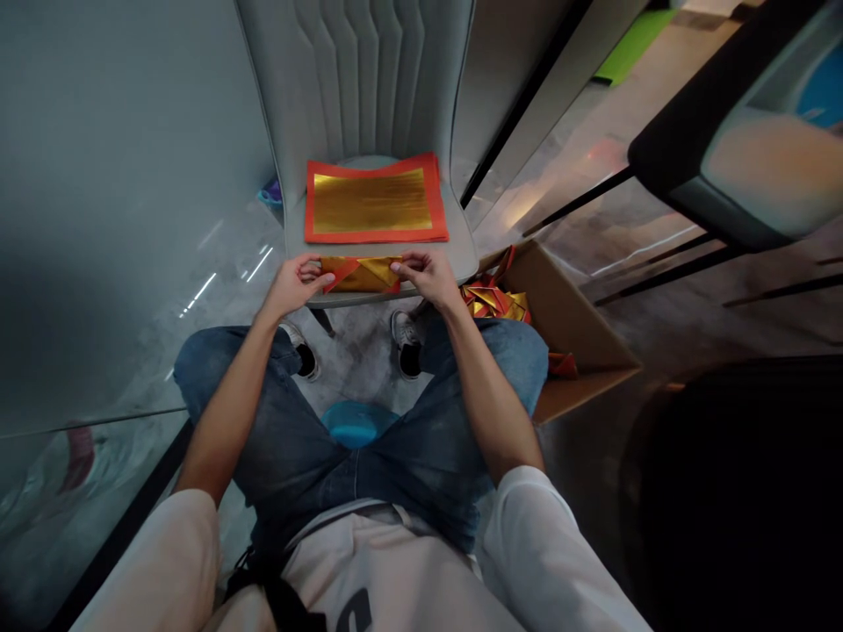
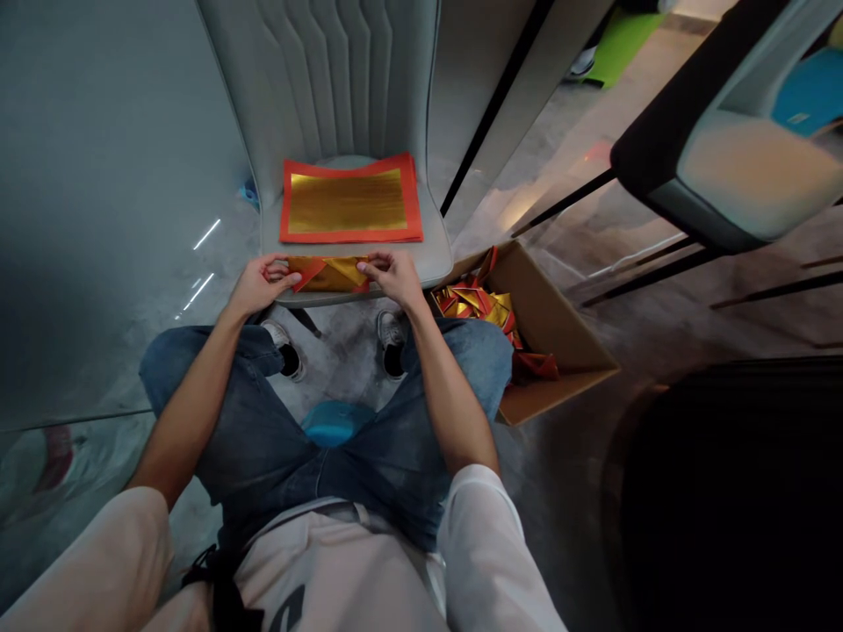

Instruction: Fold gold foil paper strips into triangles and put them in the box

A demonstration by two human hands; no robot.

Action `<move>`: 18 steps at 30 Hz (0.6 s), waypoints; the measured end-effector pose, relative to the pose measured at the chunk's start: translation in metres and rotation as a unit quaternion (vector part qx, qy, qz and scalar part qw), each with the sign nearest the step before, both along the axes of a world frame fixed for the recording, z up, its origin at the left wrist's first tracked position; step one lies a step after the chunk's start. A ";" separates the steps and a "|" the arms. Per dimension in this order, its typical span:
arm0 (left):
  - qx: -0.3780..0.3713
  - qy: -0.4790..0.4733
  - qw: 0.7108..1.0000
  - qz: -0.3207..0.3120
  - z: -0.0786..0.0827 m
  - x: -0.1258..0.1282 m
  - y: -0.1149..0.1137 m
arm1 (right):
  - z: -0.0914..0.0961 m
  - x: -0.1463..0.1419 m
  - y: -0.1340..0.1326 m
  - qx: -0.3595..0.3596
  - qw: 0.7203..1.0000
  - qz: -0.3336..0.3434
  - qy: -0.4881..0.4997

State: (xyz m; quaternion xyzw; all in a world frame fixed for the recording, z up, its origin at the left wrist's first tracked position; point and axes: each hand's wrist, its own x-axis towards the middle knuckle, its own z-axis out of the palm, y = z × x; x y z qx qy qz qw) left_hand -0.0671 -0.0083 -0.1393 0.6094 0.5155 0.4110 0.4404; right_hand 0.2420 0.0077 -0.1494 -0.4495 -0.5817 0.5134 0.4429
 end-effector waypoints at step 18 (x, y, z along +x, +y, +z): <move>0.183 0.105 0.976 -0.042 0.022 0.038 0.019 | 0.032 0.008 -0.014 0.194 0.966 -0.046 -0.167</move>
